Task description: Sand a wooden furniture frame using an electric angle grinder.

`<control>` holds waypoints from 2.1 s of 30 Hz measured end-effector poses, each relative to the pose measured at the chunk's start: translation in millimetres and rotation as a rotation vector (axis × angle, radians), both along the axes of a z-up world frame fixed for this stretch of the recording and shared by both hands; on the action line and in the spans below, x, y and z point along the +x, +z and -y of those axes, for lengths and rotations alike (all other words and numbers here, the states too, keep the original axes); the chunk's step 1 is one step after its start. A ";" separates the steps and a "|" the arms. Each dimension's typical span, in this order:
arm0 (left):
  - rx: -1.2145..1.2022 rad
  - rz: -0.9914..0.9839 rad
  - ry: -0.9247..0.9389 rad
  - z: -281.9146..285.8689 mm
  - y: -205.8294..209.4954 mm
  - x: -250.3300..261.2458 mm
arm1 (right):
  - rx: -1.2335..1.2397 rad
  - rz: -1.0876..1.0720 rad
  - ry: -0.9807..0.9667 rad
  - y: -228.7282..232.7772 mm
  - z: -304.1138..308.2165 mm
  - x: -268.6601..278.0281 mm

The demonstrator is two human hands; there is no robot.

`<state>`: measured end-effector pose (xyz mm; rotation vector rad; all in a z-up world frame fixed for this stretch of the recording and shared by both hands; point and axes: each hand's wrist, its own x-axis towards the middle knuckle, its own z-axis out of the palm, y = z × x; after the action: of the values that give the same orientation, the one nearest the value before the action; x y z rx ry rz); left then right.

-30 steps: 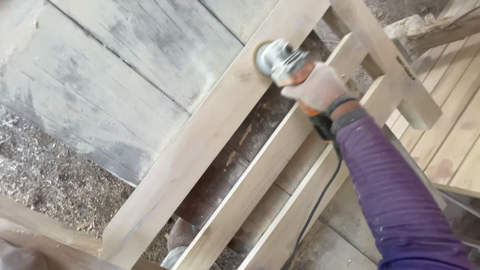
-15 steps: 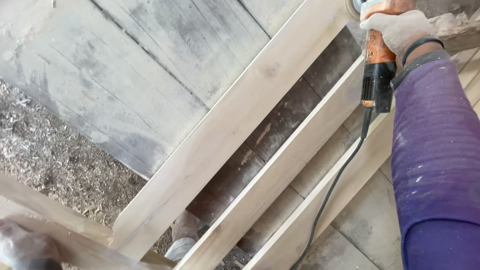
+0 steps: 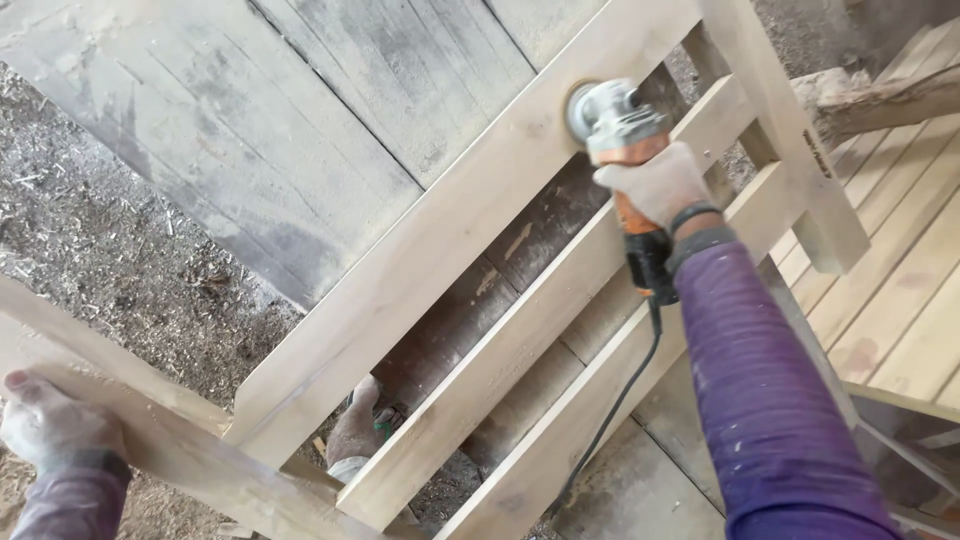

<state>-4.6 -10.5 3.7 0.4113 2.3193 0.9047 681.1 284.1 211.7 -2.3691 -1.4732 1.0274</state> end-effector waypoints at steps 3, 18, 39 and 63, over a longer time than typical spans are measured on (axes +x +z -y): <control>0.021 0.011 0.019 -7.7 8.4 48.9 | 0.089 -0.083 0.091 -11.5 19.8 -18.2; -0.056 0.118 0.087 -29.8 54.6 80.7 | 0.033 -0.004 0.284 -8.8 144.7 -181.4; -0.036 0.065 0.084 -25.5 41.1 79.0 | 0.070 0.006 0.314 -8.9 146.4 -124.9; -0.108 0.025 0.085 -25.4 46.4 82.3 | 0.040 0.080 0.608 6.7 257.9 -262.4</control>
<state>77.7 14.8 50.2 0.2560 2.3653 0.8150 418.7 26.2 218.4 -1.9844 -2.2954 0.9989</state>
